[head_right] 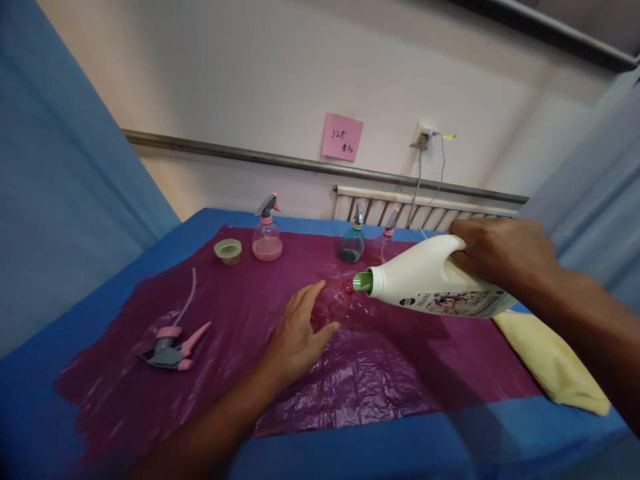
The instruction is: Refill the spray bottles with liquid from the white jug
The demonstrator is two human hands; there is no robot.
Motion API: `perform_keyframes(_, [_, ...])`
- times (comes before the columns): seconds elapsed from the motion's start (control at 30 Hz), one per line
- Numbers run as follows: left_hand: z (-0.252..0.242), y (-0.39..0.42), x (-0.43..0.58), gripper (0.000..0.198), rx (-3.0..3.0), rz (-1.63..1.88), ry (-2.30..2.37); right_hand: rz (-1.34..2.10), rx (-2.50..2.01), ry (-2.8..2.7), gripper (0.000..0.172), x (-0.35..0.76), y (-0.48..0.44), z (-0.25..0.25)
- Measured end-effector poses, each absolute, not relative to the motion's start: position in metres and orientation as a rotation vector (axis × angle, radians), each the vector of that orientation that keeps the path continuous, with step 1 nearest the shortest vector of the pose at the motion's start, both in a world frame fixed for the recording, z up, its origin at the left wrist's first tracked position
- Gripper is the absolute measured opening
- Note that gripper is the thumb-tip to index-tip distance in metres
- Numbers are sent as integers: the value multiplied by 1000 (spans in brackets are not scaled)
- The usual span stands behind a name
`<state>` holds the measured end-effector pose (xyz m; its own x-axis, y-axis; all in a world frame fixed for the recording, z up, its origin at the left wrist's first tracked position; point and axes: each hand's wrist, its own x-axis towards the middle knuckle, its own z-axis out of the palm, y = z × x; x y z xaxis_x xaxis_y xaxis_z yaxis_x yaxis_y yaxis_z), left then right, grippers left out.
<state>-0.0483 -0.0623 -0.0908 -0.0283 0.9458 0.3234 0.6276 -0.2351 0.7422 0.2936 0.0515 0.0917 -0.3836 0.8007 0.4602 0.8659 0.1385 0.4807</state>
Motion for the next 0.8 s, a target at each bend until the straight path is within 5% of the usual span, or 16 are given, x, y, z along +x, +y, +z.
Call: perform_keyframes(0.8, [-93,-62,-48,78,1920,1163,1638,-1204,-1702,-2352,25,295,54,99])
